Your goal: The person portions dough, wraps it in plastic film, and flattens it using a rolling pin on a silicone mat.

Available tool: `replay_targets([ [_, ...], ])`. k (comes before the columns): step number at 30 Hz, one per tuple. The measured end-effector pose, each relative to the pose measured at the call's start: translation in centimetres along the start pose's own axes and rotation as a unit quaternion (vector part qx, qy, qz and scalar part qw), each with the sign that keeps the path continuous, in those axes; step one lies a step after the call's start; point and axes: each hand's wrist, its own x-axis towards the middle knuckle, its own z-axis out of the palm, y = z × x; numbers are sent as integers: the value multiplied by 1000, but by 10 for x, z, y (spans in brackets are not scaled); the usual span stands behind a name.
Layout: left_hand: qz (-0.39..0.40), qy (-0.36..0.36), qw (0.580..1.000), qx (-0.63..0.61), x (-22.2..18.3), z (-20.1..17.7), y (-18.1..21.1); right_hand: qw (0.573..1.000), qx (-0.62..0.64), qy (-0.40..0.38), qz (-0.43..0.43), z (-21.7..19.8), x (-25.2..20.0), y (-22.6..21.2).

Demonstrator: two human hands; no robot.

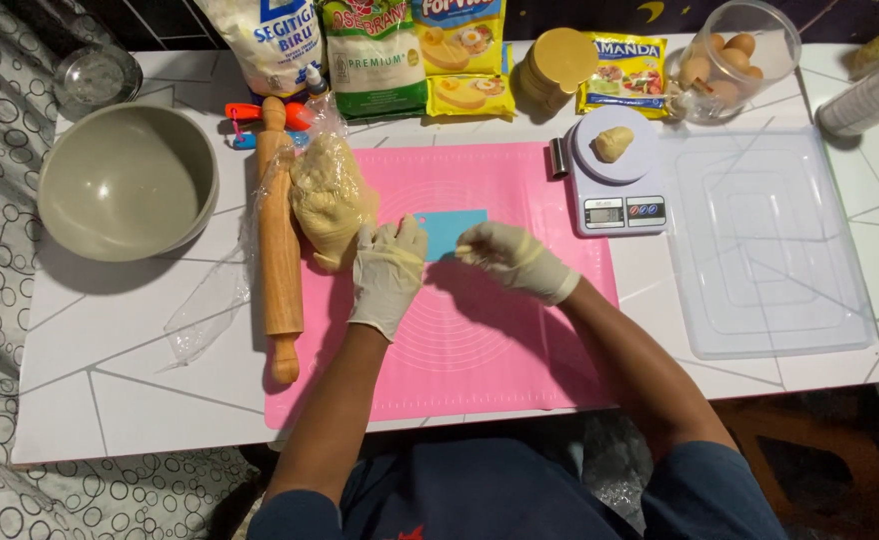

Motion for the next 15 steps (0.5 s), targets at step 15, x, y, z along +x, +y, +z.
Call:
replay_targets([
  [15,-7,-30,984,174,2,-48,20,852,40,517,-75,-197,-24,-3],
])
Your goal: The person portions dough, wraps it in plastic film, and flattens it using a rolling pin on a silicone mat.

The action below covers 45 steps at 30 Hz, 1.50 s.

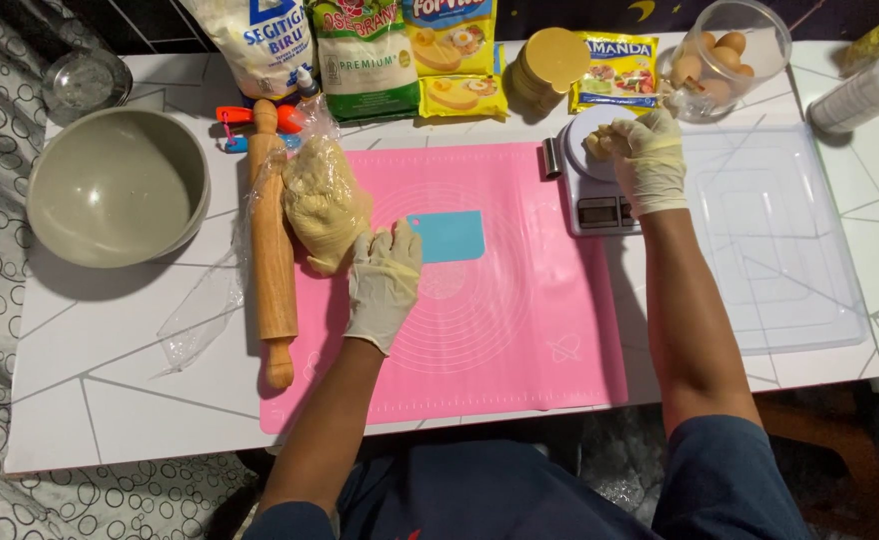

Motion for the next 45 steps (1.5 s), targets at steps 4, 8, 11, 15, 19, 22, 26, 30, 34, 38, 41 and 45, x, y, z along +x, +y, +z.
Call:
replay_targets([
  [4,3,25,997,-71,-6,3,-3,846,-491,-62,-200,-20,21,34],
  [8,8,-25,999,-34,-7,7,1,929,-332,-58,-153,-12,-33,-50],
  [11,6,12,1000,-12,0,-18,-4,928,-238,-42,-284,1,-47,-61],
  [15,40,86,975,-201,-10,53,10,917,-276,-112,-265,67,-125,-68],
  [19,32,95,960,-263,-8,60,15,873,-325,-199,-304,102,-159,3],
  [22,0,101,955,-280,-11,71,26,839,-330,-178,-393,105,-161,34],
  [26,-22,83,955,-284,-14,75,30,823,-303,-131,-462,114,-169,25],
  [30,-20,57,961,-270,-13,71,31,824,-288,-147,-465,115,-172,6],
  [34,0,21,959,-282,-19,86,36,823,-282,-158,-467,114,-168,4],
  [38,16,215,944,-251,-19,85,20,814,-285,-190,-469,117,-152,22],
  [41,-35,222,946,-234,-25,61,-37,780,-323,-188,-502,134,-153,35],
  [45,-110,240,942,-207,-11,33,-88,734,-452,-211,-460,158,-154,7],
])
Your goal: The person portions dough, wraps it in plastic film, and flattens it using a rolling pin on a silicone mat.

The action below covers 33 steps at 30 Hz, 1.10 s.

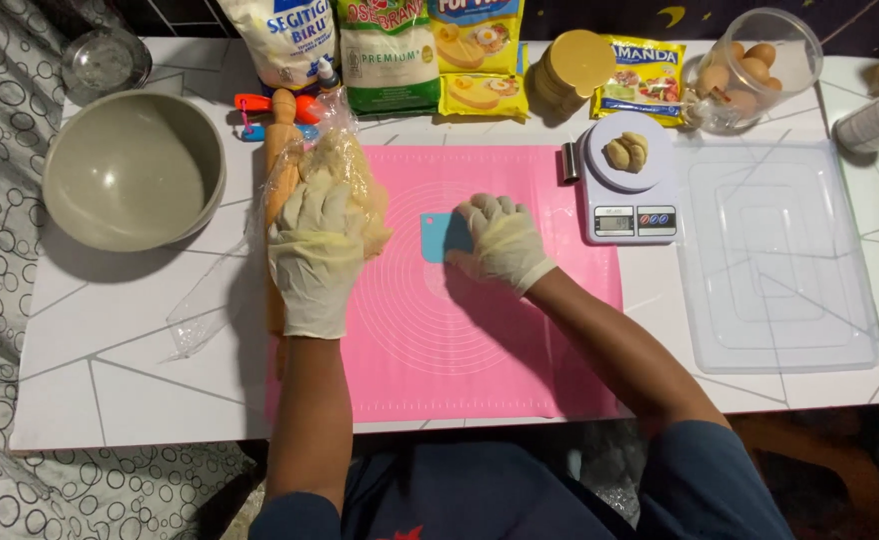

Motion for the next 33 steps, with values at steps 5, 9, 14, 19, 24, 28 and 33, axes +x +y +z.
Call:
replay_targets([
  [5,-109,-79,987,88,-5,1,-2,870,-47,-428,241,-28,40,-5],
  [9,-114,-90,987,67,-13,18,-12,905,-60,-370,203,-35,32,-2],
  [14,-130,-99,986,40,-23,39,-36,880,254,-346,202,-50,34,-1],
  [19,-136,-162,977,-27,-3,20,-36,927,347,-134,-45,-43,64,-21],
  [24,-196,-236,952,-10,2,18,-34,908,393,-73,-126,-3,78,-26],
  [28,-184,-203,959,-70,7,10,-29,928,322,-94,-164,21,86,-20],
  [33,-189,-210,956,-81,4,20,-35,937,246,-100,-226,54,88,-23],
])
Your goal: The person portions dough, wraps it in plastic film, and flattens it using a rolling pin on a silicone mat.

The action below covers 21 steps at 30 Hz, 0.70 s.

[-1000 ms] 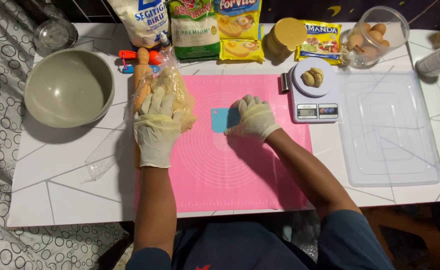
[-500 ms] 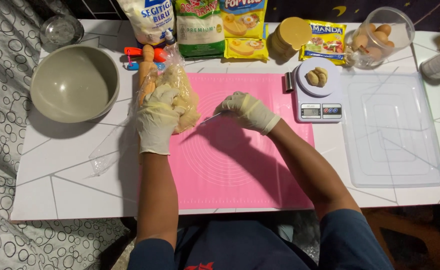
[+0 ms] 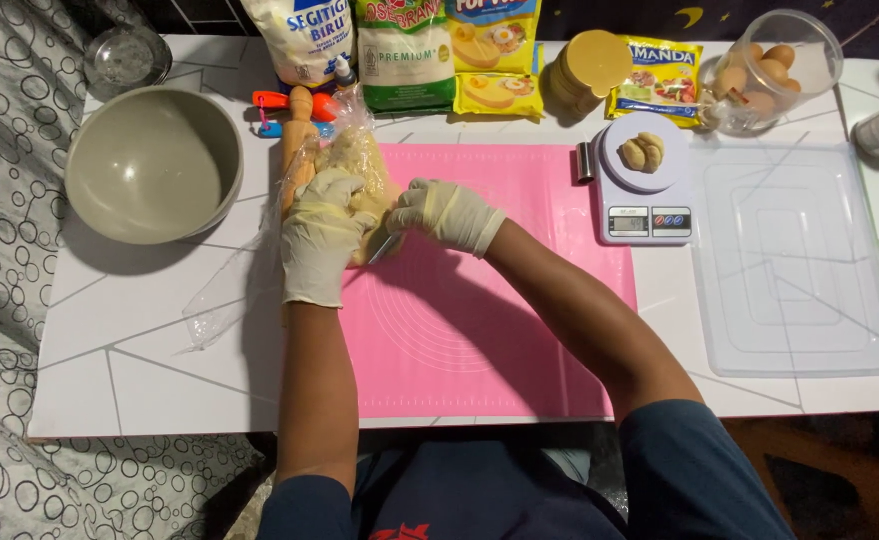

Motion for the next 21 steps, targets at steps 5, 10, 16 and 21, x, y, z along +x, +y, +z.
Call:
replay_targets([
  [5,18,15,1000,-20,-3,-1,0,999,-37,-24,6,27,-6,17],
  [10,31,24,999,-34,2,21,-18,999,20,-41,23,16,-25,10],
  [16,20,33,999,18,-6,24,-14,969,168,-61,169,-27,-62,-4],
  [21,78,42,994,58,-11,63,-20,899,207,-37,384,-76,-80,-32],
])
